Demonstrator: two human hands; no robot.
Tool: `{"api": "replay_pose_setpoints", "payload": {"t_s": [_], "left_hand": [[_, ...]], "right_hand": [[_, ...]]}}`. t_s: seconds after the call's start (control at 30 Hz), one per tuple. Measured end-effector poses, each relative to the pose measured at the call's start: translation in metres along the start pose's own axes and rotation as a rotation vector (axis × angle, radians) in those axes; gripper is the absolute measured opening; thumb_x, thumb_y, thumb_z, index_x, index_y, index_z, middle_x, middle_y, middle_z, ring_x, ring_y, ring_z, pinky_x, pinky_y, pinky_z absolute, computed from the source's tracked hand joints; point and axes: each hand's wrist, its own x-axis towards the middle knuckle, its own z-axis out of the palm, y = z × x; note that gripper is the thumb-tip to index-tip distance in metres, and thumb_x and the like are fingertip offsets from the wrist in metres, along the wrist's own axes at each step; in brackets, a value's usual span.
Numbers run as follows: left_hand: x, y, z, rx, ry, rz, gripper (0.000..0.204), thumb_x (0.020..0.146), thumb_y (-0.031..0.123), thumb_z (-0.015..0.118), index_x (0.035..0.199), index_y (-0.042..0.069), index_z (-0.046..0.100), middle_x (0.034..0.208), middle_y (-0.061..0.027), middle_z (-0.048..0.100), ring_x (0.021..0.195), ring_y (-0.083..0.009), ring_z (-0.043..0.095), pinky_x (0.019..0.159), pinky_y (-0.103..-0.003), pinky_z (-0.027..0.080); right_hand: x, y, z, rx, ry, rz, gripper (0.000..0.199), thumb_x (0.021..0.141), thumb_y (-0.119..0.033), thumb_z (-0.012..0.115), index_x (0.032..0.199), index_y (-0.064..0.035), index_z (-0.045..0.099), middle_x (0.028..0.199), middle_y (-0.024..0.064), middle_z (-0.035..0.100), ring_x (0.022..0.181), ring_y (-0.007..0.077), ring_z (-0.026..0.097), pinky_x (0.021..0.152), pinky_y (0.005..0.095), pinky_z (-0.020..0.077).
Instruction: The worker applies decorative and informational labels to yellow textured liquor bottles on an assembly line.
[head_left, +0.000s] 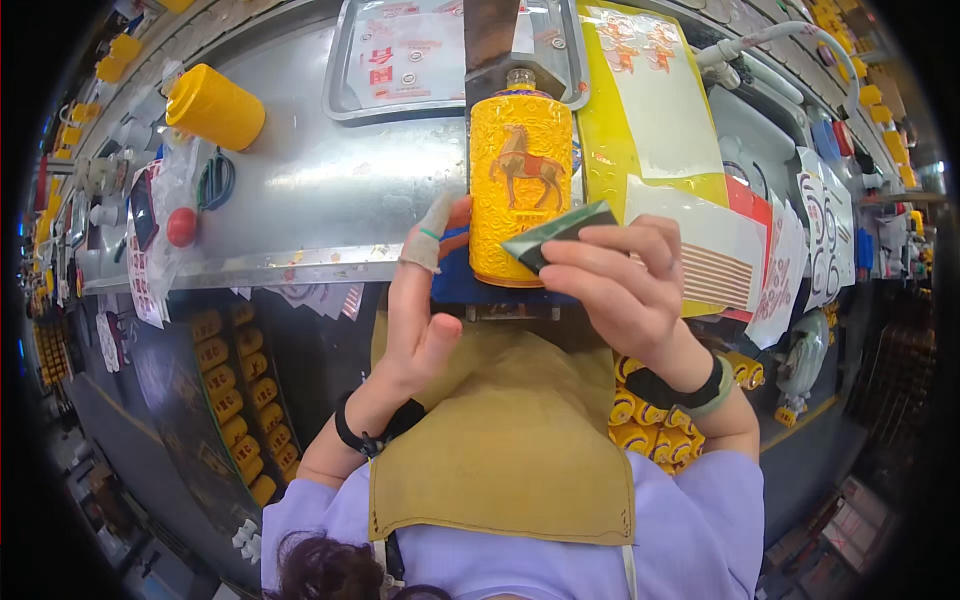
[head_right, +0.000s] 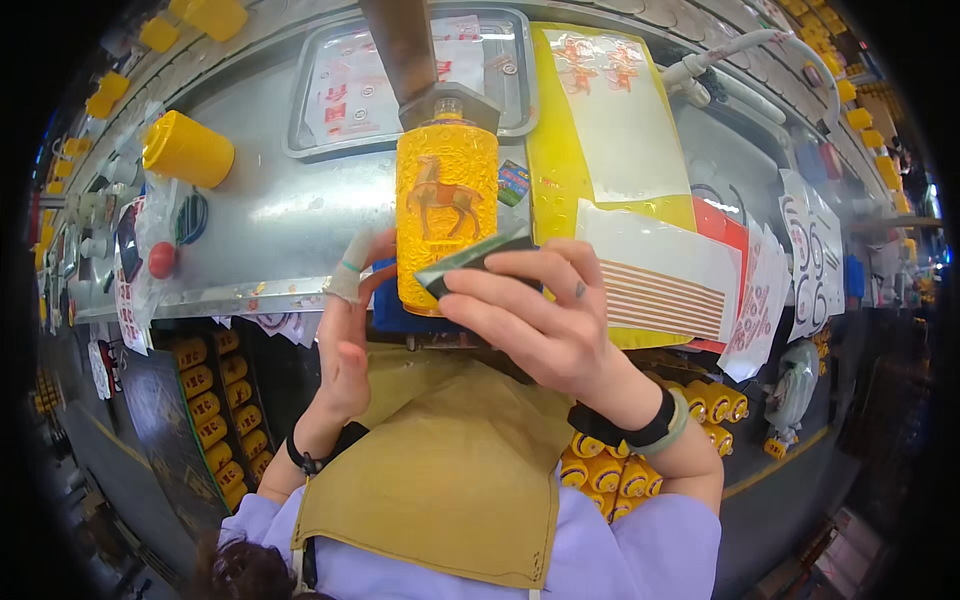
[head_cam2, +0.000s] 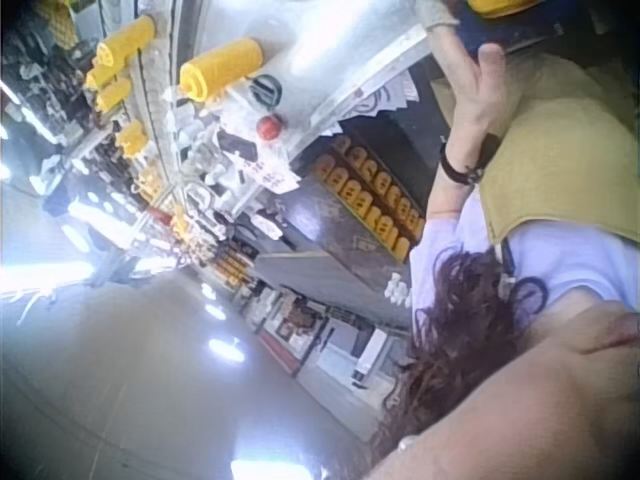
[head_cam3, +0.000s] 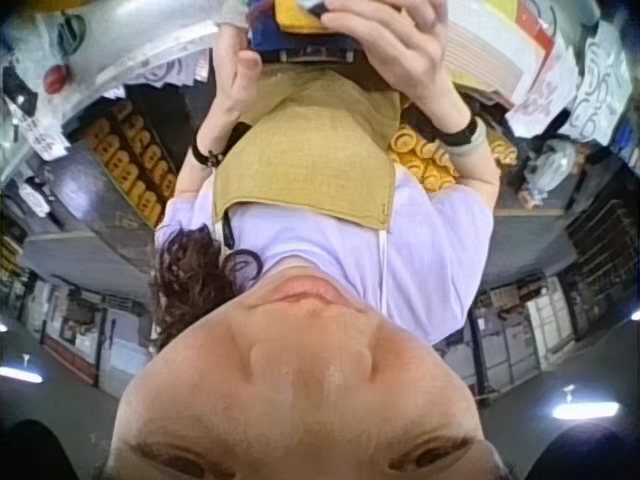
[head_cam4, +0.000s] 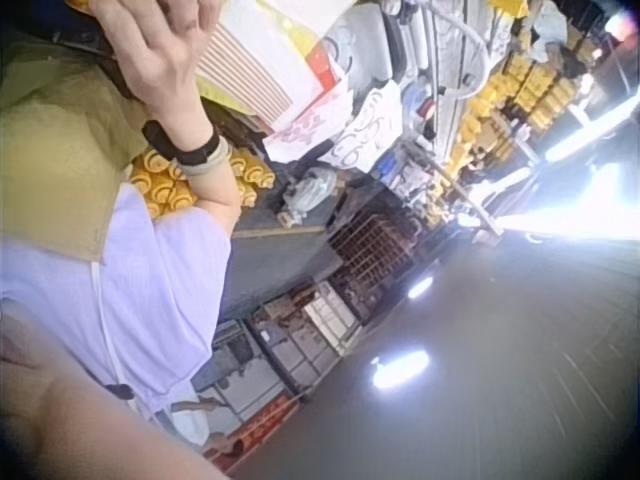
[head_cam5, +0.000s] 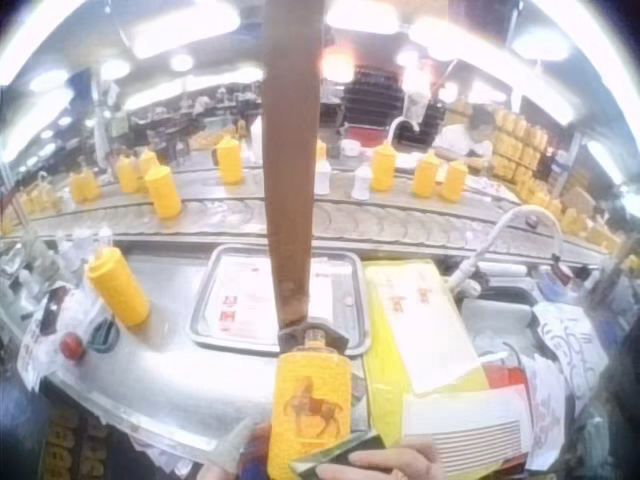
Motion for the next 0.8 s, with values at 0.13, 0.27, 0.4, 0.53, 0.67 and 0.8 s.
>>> {"api": "replay_pose_setpoints", "payload": {"t_s": [0.13, 0.27, 0.4, 0.53, 0.67, 0.8], "left_hand": [[-0.005, -0.012, 0.002, 0.194, -0.009, 0.145, 0.107, 0.095, 0.080, 0.038, 0.155, -0.009, 0.035, 0.153, -0.0247, 0.043, 0.138, -0.0353, 0.046, 0.114, -0.046, 0.037], [-0.005, -0.008, 0.007, 0.478, -0.017, 0.230, 0.108, 0.092, 0.083, 0.042, 0.151, -0.007, 0.043, 0.150, -0.0272, 0.044, 0.136, -0.0409, 0.046, 0.112, -0.048, 0.039], [-0.004, -0.007, 0.013, 0.617, -0.015, 0.301, 0.099, 0.087, 0.078, 0.058, 0.144, -0.003, 0.055, 0.150, -0.0310, 0.041, 0.134, -0.0461, 0.045, 0.111, -0.052, 0.039], [-0.004, 0.001, 0.015, 0.853, -0.077, 0.345, 0.092, 0.080, 0.066, 0.075, 0.144, 0.002, 0.058, 0.149, -0.0322, 0.040, 0.131, -0.0491, 0.048, 0.109, -0.053, 0.041], [-0.002, 0.005, 0.020, 0.917, -0.053, 0.349, 0.092, 0.076, 0.062, 0.080, 0.143, 0.002, 0.058, 0.147, -0.0309, 0.042, 0.128, -0.0478, 0.049, 0.106, -0.054, 0.043], [0.000, 0.002, 0.020, 0.930, -0.012, 0.374, 0.093, 0.073, 0.055, 0.086, 0.143, 0.000, 0.057, 0.144, -0.0289, 0.045, 0.124, -0.0464, 0.052, 0.103, -0.052, 0.046]], "right_hand": [[-0.009, -0.025, -0.007, 0.267, -0.094, 0.002, 0.029, 0.076, -0.007, 0.076, 0.104, -0.0155, 0.077, 0.102, 0.0026, 0.076, 0.080, 0.0168, 0.067, 0.067, 0.0284, 0.0504], [-0.002, -0.026, 0.015, 0.380, 0.276, 0.715, 0.019, 0.090, 0.002, 0.073, 0.107, -0.0013, 0.067, 0.092, 0.0117, 0.067, 0.072, 0.0249, 0.065, 0.065, 0.0333, 0.0515], [0.002, -0.033, 0.019, 0.447, 0.178, 0.893, 0.015, 0.093, 0.000, 0.069, 0.107, -0.0002, 0.067, 0.091, 0.0094, 0.065, 0.070, 0.0166, 0.062, 0.061, 0.0291, 0.0475], [-0.003, -0.037, 0.015, 0.468, 0.158, 1.050, 0.012, 0.094, -0.001, 0.068, 0.106, 0.0006, 0.067, 0.089, 0.0071, 0.065, 0.068, 0.0110, 0.059, 0.058, 0.0259, 0.0441], [-0.010, -0.035, 0.019, 0.452, 0.216, 0.974, 0.012, 0.094, -0.001, 0.068, 0.106, 0.0002, 0.068, 0.087, 0.0067, 0.065, 0.067, 0.0125, 0.059, 0.060, 0.0266, 0.0454], [-0.012, -0.036, 0.016, 0.440, 0.174, 1.010, 0.012, 0.094, -0.001, 0.069, 0.106, -0.0002, 0.069, 0.087, 0.0070, 0.065, 0.068, 0.0134, 0.060, 0.061, 0.0277, 0.0464]]}}
